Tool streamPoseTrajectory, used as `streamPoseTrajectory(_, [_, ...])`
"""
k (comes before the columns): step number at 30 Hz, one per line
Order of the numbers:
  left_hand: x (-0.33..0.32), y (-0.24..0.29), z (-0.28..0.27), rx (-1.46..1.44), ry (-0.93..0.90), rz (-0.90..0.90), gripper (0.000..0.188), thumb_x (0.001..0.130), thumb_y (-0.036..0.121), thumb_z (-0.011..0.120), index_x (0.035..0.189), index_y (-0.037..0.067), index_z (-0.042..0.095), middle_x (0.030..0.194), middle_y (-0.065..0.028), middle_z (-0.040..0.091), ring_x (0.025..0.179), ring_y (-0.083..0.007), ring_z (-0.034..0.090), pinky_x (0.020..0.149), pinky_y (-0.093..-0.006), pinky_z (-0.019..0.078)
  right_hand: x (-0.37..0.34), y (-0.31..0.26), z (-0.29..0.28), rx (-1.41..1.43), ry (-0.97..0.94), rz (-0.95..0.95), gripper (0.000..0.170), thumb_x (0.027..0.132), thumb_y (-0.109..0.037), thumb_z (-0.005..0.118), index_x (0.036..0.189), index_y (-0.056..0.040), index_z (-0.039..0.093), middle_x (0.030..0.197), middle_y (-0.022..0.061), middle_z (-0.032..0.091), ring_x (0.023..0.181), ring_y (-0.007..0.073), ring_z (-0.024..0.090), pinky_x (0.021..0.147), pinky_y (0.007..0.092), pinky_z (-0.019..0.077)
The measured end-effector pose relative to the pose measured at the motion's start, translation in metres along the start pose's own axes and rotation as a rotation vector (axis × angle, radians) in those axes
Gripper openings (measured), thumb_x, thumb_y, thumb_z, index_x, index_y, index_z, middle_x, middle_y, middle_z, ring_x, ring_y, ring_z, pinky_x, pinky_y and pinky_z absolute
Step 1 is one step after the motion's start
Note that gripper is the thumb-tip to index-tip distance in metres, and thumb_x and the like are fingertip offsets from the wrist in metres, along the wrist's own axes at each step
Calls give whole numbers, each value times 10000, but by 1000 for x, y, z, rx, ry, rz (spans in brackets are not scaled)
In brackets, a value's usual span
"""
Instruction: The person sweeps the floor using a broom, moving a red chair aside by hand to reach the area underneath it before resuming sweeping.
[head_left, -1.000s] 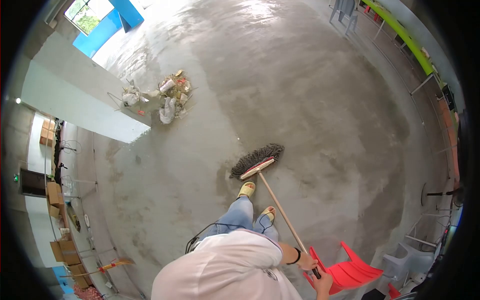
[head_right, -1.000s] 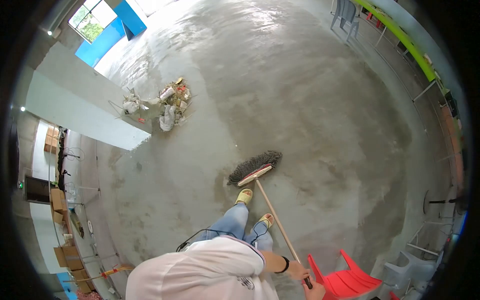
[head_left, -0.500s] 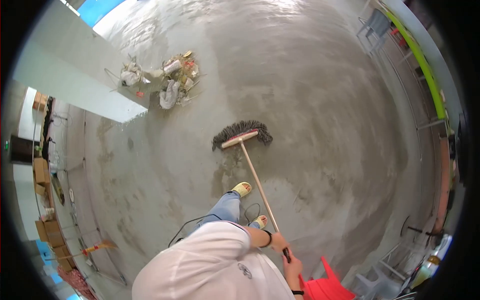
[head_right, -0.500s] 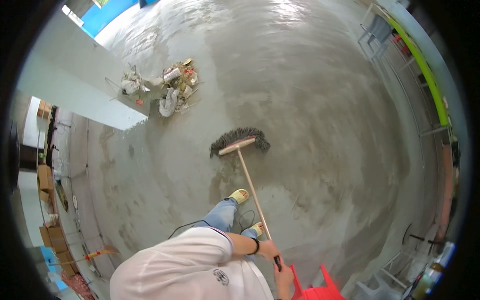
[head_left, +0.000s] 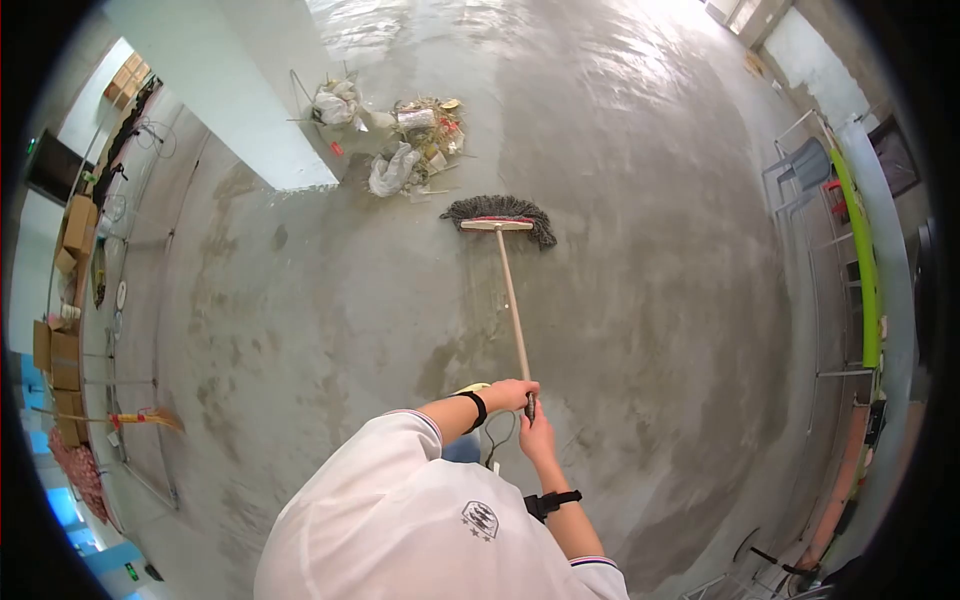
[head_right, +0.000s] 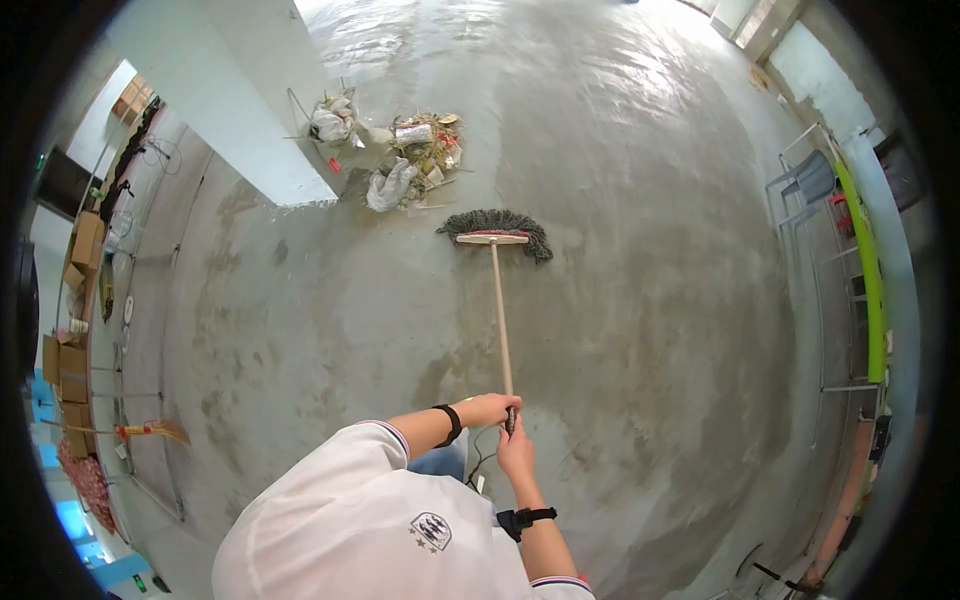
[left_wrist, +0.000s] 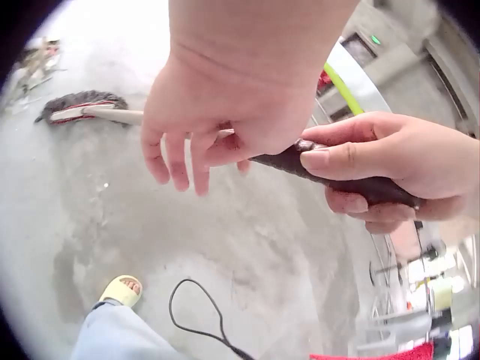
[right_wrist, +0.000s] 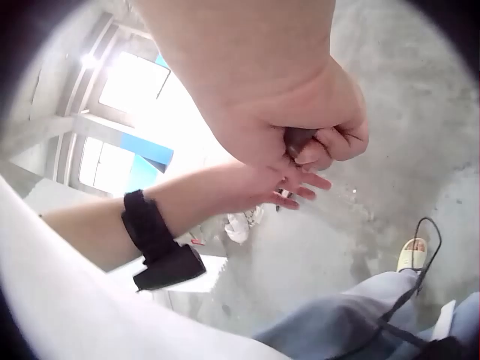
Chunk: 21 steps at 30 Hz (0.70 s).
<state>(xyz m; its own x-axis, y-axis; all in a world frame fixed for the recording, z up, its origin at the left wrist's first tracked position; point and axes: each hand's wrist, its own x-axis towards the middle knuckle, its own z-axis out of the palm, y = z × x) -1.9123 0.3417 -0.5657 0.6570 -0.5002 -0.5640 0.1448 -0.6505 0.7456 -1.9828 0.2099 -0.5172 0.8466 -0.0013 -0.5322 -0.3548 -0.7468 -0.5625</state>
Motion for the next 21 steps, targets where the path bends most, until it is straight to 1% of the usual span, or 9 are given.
streamPoseTrajectory(5, [-9, -12, 72, -90, -87, 207, 384, 772, 31, 493, 1135, 147, 536, 981, -146, 632, 953, -329, 593, 799, -421, 451, -70, 42, -2, -42, 13, -17, 523, 870, -203, 535, 1358, -96, 379, 1084, 253, 595, 980, 436, 568, 809, 469, 468])
streamPoseTrajectory(7, [-20, -6, 109, -101, -179, 346, 432, 781, 46, 478, 1194, 169, 507, 1027, -158, 621, 1026, -323, 564, 835, -407, 439, -107, 74, -1, -60, 23, 4, 514, 870, -204, 535, 1351, -95, 391, 1088, 257, 592, 983, 437, 567, 809, 469, 468])
streamPoseTrajectory(9, [-51, 16, 136, -34, -187, 406, 553, 766, 17, 478, 1288, 198, 454, 1024, -150, 626, 918, -297, 616, 764, -389, 470, -150, 108, -2, -57, 38, -62, 506, 872, -214, 534, 1346, -95, 403, 1053, 262, 601, 950, 440, 576, 783, 476, 471])
streamPoseTrajectory(11, [-88, 38, 171, -86, -356, 98, 650, 763, 12, 478, 1362, 247, 391, 1009, -135, 634, 738, -253, 644, 664, -380, 495, -212, 125, 0, -105, 20, -17, 502, 871, -215, 535, 1343, -95, 408, 1022, 262, 608, 923, 443, 582, 765, 481, 471])
streamPoseTrajectory(12, [-93, 34, 201, -89, -353, 99, 650, 763, 12, 478, 1362, 247, 391, 1009, -135, 634, 738, -253, 644, 664, -380, 495, -247, 133, -2, -161, -9, 26, 499, 870, -215, 535, 1340, -96, 414, 991, 261, 615, 896, 446, 587, 747, 487, 472])
streamPoseTrajectory(14, [-106, 17, 271, -261, -606, 47, 720, 757, 24, 504, 1407, 285, 334, 985, -129, 641, 604, -209, 624, 587, -359, 500, -319, 143, 1, -285, -45, 124, 507, 867, -214, 537, 1343, -96, 411, 924, 250, 628, 850, 451, 590, 718, 495, 471])
streamPoseTrajectory(17, [-170, 35, 350, -254, -745, 50, 727, 748, 64, 554, 1403, 292, 337, 950, -125, 638, 605, -211, 626, 607, -361, 513, -418, 194, 15, -293, -48, 184, 526, 857, -215, 547, 1350, -102, 403, 880, 235, 634, 829, 443, 595, 721, 496, 471])
streamPoseTrajectory(19, [-215, 61, 374, -121, -745, 7, 709, 743, 101, 598, 1383, 292, 362, 944, -112, 635, 655, -220, 636, 611, -359, 517, -479, 223, 16, -270, 37, 86, 584, 828, -222, 598, 1365, -121, 390, 758, 203, 629, 699, 392, 618, 619, 484, 476])
streamPoseTrajectory(21, [-226, 69, 412, -13, -738, -17, 693, 737, 139, 642, 1363, 292, 386, 938, -98, 633, 705, -228, 647, 615, -358, 522, -536, 216, -11, -284, 26, 190, 568, 810, -239, 608, 1345, -156, 434, 819, 210, 636, 767, 399, 616, 673, 478, 479])
